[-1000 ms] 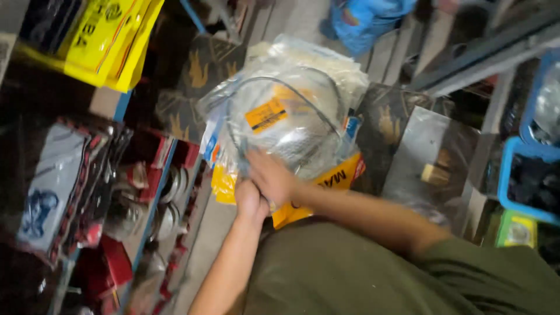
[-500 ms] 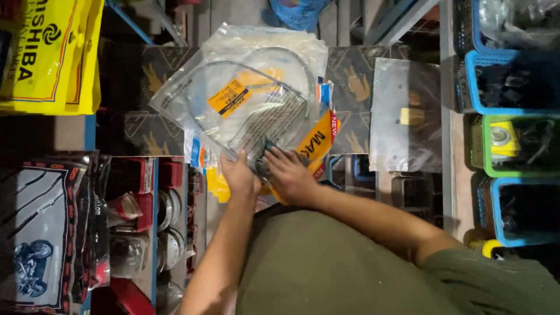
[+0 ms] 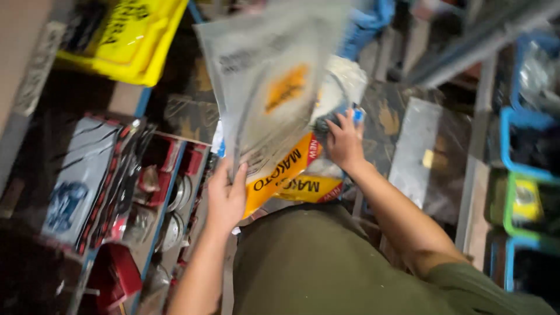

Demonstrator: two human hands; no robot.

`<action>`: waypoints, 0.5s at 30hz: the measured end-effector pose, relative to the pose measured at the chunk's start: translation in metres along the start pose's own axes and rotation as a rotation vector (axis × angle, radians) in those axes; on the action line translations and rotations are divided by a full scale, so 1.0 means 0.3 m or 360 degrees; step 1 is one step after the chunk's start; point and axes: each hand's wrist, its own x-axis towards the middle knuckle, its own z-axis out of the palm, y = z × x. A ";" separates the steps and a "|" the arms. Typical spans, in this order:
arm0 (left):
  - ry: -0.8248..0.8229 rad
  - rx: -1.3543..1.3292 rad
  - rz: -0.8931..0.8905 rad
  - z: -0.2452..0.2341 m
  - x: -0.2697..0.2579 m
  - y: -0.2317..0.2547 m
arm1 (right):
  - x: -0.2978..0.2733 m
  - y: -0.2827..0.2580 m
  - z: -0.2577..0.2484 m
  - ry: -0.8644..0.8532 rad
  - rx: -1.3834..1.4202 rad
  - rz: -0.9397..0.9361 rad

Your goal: The person scrubs the surface of a plastic-wrapped package with a dark cloth. They repeatedly lift the package, turn it over, and scrub different sides before placing it back on the shelf.

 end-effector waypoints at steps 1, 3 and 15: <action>-0.0024 0.0008 0.0034 -0.032 -0.002 0.038 | 0.023 0.000 -0.004 -0.0190 -0.0074 0.0214; 0.0025 0.0031 0.0058 -0.074 -0.015 0.084 | 0.081 -0.043 -0.028 -0.0396 -0.0137 0.0354; 0.0995 0.0390 -0.0484 -0.141 -0.351 0.417 | 0.410 -0.611 -0.440 -0.0409 0.1831 0.0141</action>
